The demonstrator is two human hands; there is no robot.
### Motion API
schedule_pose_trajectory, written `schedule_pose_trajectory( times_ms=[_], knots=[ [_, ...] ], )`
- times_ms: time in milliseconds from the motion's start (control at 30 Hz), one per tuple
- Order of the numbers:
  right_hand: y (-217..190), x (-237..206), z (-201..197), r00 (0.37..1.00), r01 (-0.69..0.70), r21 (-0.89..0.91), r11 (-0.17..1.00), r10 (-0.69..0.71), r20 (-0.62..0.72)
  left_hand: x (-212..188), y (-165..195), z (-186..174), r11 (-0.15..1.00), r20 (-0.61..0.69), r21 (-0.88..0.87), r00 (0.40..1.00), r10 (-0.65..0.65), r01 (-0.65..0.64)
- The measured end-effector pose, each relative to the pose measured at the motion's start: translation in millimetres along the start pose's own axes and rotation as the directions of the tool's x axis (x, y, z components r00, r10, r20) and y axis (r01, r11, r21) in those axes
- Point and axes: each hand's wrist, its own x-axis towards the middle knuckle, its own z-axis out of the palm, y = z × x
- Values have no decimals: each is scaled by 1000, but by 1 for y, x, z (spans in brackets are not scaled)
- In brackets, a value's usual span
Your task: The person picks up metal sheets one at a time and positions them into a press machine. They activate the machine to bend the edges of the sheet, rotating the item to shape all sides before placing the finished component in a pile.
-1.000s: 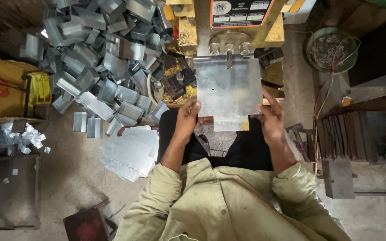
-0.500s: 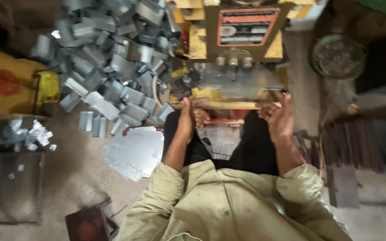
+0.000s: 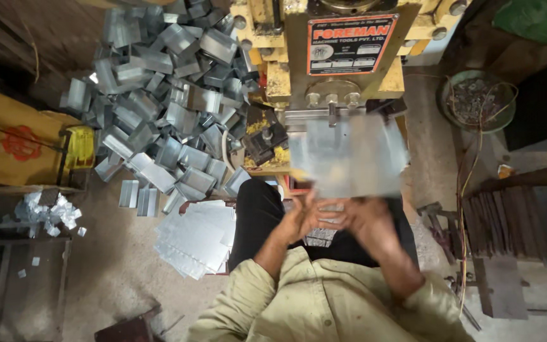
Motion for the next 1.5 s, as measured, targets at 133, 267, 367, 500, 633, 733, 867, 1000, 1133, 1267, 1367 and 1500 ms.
schedule_pose_trajectory(
  times_ms=[133, 267, 367, 500, 633, 733, 867, 1000, 1133, 1267, 1367, 1500],
  knots=[
    [-23, -49, 10, 899, -73, -366, 928, 220, 379, 10, -6, -5, 976, -345, 217, 934, 90, -14],
    [-58, -26, -7, 861, 324, -705, 631, -505, -56, 22, 22, -31, 874, -511, 481, 833, 213, 72],
    [-67, 11, -28, 916, 67, -865, 497, -375, -144, 29, 32, -29, 909, -598, 399, 785, 160, 119],
    [-44, 31, -49, 933, -254, -381, 889, 122, -339, 18, 31, -5, 898, -656, 435, 707, 265, 68],
    [-34, 40, -59, 943, -187, -134, 973, 140, -301, 0, 36, 5, 790, -676, 573, 672, 304, 219],
    [-40, 51, -56, 956, -187, -80, 979, 163, -242, 2, 44, -1, 823, -637, 553, 702, 319, 128],
    [-49, 58, -47, 949, -221, -93, 971, 192, -250, 9, 51, -8, 879, -630, 469, 729, 268, 82],
    [-50, 60, -44, 953, -210, -68, 975, 188, -237, 8, 51, -12, 897, -618, 439, 740, 264, 46],
    [-49, 62, -43, 955, -215, -68, 974, 195, -225, 9, 46, -25, 921, -688, 382, 689, 227, 77],
    [-55, 63, -42, 944, -192, -179, 965, 133, -301, 8, 48, -38, 946, -712, 307, 685, 156, 104],
    [-62, 73, -45, 940, -195, -293, 936, 93, -329, 3, 52, -37, 942, -673, 327, 720, 173, 79],
    [-59, 103, -48, 989, -83, 11, 997, 84, -124, 5, 55, -21, 914, -447, 405, 875, 187, 12]
  ],
)
